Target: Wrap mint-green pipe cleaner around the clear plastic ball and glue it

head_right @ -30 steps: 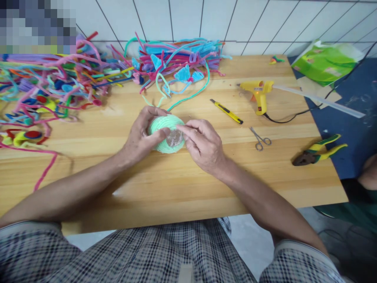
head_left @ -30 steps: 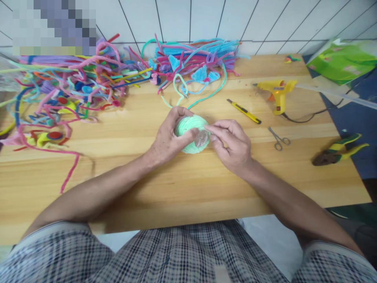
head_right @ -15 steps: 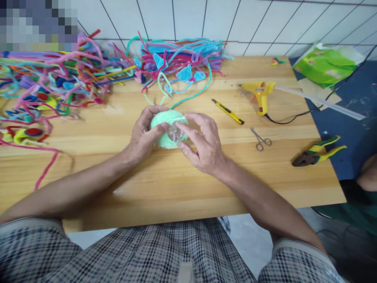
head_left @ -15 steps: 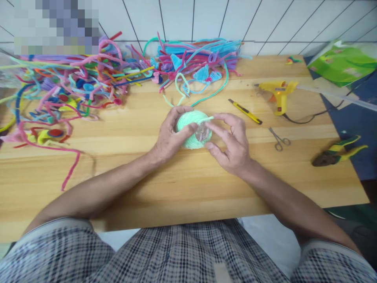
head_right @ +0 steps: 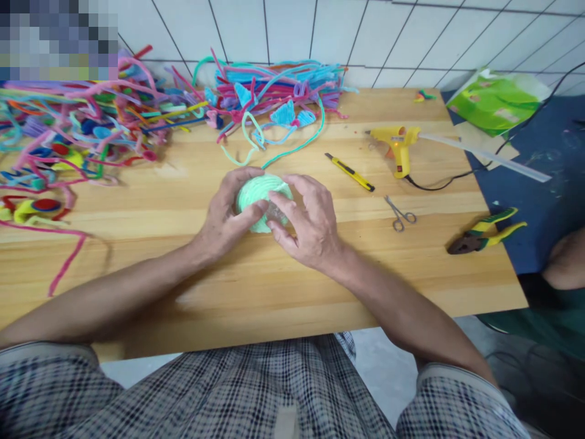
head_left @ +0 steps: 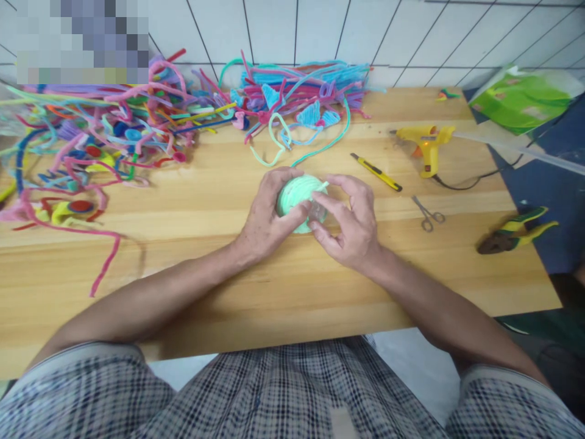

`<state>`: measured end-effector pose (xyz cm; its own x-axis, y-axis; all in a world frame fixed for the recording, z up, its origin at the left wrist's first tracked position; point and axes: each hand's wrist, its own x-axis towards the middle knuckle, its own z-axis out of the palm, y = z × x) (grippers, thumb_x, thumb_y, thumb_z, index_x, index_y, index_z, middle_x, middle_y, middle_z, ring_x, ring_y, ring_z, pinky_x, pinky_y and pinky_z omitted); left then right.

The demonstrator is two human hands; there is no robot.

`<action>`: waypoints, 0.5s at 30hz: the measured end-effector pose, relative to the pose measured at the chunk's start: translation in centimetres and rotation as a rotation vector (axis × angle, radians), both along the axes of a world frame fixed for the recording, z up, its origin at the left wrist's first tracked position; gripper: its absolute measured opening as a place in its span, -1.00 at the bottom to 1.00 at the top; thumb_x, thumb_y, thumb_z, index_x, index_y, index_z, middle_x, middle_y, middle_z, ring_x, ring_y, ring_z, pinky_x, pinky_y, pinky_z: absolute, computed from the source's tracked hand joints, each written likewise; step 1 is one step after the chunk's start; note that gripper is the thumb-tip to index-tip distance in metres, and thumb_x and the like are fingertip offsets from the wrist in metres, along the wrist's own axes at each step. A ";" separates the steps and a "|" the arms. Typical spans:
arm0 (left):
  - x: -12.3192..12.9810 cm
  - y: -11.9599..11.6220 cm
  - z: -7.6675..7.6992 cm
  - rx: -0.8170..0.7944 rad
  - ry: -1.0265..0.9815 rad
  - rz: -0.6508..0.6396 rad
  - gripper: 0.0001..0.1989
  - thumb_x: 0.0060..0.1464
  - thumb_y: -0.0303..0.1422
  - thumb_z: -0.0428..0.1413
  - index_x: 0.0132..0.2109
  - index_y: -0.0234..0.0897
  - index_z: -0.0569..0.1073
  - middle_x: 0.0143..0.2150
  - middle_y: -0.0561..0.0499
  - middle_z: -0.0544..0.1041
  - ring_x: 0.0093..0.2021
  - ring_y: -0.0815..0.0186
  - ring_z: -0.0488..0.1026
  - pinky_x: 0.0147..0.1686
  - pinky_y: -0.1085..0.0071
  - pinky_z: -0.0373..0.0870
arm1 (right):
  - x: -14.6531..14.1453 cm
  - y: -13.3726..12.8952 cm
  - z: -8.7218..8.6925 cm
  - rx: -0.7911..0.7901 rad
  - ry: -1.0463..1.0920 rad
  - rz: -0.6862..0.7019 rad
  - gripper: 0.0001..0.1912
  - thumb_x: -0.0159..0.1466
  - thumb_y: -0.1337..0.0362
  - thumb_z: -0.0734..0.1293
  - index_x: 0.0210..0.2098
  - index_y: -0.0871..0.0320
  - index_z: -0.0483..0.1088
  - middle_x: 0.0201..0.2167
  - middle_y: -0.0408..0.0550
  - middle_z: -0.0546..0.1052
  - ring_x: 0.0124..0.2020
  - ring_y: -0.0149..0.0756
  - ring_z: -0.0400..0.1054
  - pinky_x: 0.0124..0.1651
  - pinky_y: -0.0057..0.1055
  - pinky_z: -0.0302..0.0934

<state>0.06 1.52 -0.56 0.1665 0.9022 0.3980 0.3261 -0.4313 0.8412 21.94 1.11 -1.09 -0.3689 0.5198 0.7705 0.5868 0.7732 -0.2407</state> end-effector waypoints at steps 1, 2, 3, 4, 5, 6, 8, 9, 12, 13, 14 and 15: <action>-0.1 0.0 0.2 -0.023 0.009 -0.010 -0.54 0.35 -0.07 0.25 0.28 -0.12 0.46 0.26 -0.14 0.60 0.28 0.02 0.57 0.36 -0.01 0.57 | 0.1 0.0 -0.1 -0.009 -0.008 -0.003 -0.49 0.46 0.15 0.43 0.38 -0.10 0.42 0.35 0.17 0.51 0.32 0.21 0.49 0.32 0.31 0.44; -0.1 0.1 0.3 -0.044 0.012 -0.017 -0.54 0.35 -0.06 0.25 0.27 -0.12 0.46 0.24 -0.13 0.61 0.24 0.04 0.59 0.32 0.02 0.60 | 0.1 -0.1 0.0 -0.019 -0.017 -0.003 -0.49 0.46 0.16 0.43 0.38 -0.09 0.42 0.36 0.17 0.51 0.33 0.21 0.49 0.33 0.31 0.43; -0.2 0.1 0.3 -0.056 0.009 -0.020 -0.53 0.35 -0.04 0.25 0.27 -0.12 0.47 0.22 -0.12 0.62 0.21 0.05 0.60 0.29 0.04 0.62 | 0.2 -0.1 0.0 -0.030 -0.026 0.001 -0.48 0.46 0.15 0.43 0.38 -0.09 0.42 0.36 0.17 0.51 0.34 0.21 0.49 0.33 0.31 0.43; -0.2 0.1 0.3 -0.057 0.001 -0.016 -0.51 0.35 0.00 0.26 0.26 -0.13 0.47 0.20 -0.11 0.63 0.18 0.06 0.61 0.26 0.05 0.63 | 0.3 -0.3 0.2 -0.041 -0.034 0.009 -0.47 0.47 0.15 0.43 0.39 -0.08 0.41 0.36 0.17 0.52 0.35 0.20 0.49 0.34 0.30 0.43; -0.3 0.2 0.1 -0.052 -0.013 -0.008 -0.50 0.35 0.04 0.26 0.26 -0.13 0.48 0.19 -0.11 0.63 0.17 0.06 0.61 0.25 0.05 0.63 | 0.4 -0.4 0.4 -0.048 -0.038 0.017 -0.47 0.48 0.14 0.42 0.41 -0.06 0.41 0.36 0.17 0.53 0.34 0.18 0.50 0.35 0.27 0.44; -0.4 0.3 -0.1 -0.043 -0.033 0.002 -0.47 0.35 0.08 0.26 0.26 -0.12 0.49 0.19 -0.11 0.64 0.16 0.06 0.61 0.24 0.05 0.63 | 0.4 -0.4 0.5 -0.049 -0.035 0.022 -0.47 0.49 0.13 0.41 0.42 -0.05 0.40 0.34 0.17 0.55 0.33 0.16 0.51 0.35 0.25 0.45; -0.6 0.6 -0.8 -0.038 -0.075 0.017 -0.41 0.34 0.18 0.26 0.27 -0.10 0.49 0.19 -0.11 0.63 0.14 0.05 0.61 0.20 0.07 0.65 | 0.6 -0.1 0.6 -0.034 -0.003 0.004 -0.52 0.53 0.10 0.37 0.40 -0.01 0.42 0.27 0.15 0.59 0.29 0.10 0.54 0.34 0.19 0.47; -0.7 0.9 -1.1 -0.041 -0.095 0.021 -0.38 0.32 0.21 0.26 0.28 -0.09 0.49 0.18 -0.11 0.63 0.12 0.06 0.60 0.18 0.08 0.65 | 0.9 0.4 0.4 -0.037 0.040 -0.024 -0.57 0.55 0.07 0.35 0.36 0.00 0.44 0.22 0.13 0.62 0.26 0.06 0.56 0.32 0.15 0.48; -1.1 1.7 -2.0 -0.026 -0.110 0.032 -0.35 0.33 0.24 0.24 0.29 -0.08 0.48 0.14 -0.11 0.61 0.08 0.06 0.58 0.14 0.09 0.65 | 3.2 3.6 -1.4 -0.156 0.311 -0.182 -0.66 0.60 -0.03 0.28 0.16 0.04 0.50 0.02 0.04 0.65 0.08 -0.10 0.59 0.17 -0.03 0.55; -1.1 1.8 -2.2 -0.018 -0.111 0.030 -0.35 0.33 0.24 0.23 0.30 -0.08 0.48 0.13 -0.10 0.61 0.07 0.06 0.58 0.13 0.09 0.65 | 4.7 5.2 -2.3 -0.208 0.429 -0.252 -0.65 0.61 -0.04 0.27 0.13 0.06 0.49 -0.03 0.01 0.64 0.00 -0.16 0.59 0.09 -0.11 0.56; -1.1 1.9 -2.4 -0.010 -0.116 0.026 -0.36 0.33 0.24 0.23 0.30 -0.09 0.48 0.14 -0.10 0.61 0.08 0.05 0.58 0.13 0.09 0.64 | 6.6 6.8 -3.1 -0.225 0.524 -0.324 -0.65 0.61 -0.04 0.28 0.11 0.07 0.48 -0.06 0.00 0.64 -0.04 -0.20 0.58 0.05 -0.18 0.55; -1.1 1.9 -2.5 -0.002 -0.122 0.023 -0.35 0.33 0.23 0.23 0.30 -0.09 0.49 0.15 -0.11 0.61 0.09 0.05 0.58 0.14 0.09 0.64 | 8.8 8.4 -3.8 -0.230 0.585 -0.385 -0.66 0.62 -0.03 0.28 0.11 0.08 0.48 -0.08 0.00 0.64 -0.07 -0.24 0.57 0.02 -0.24 0.54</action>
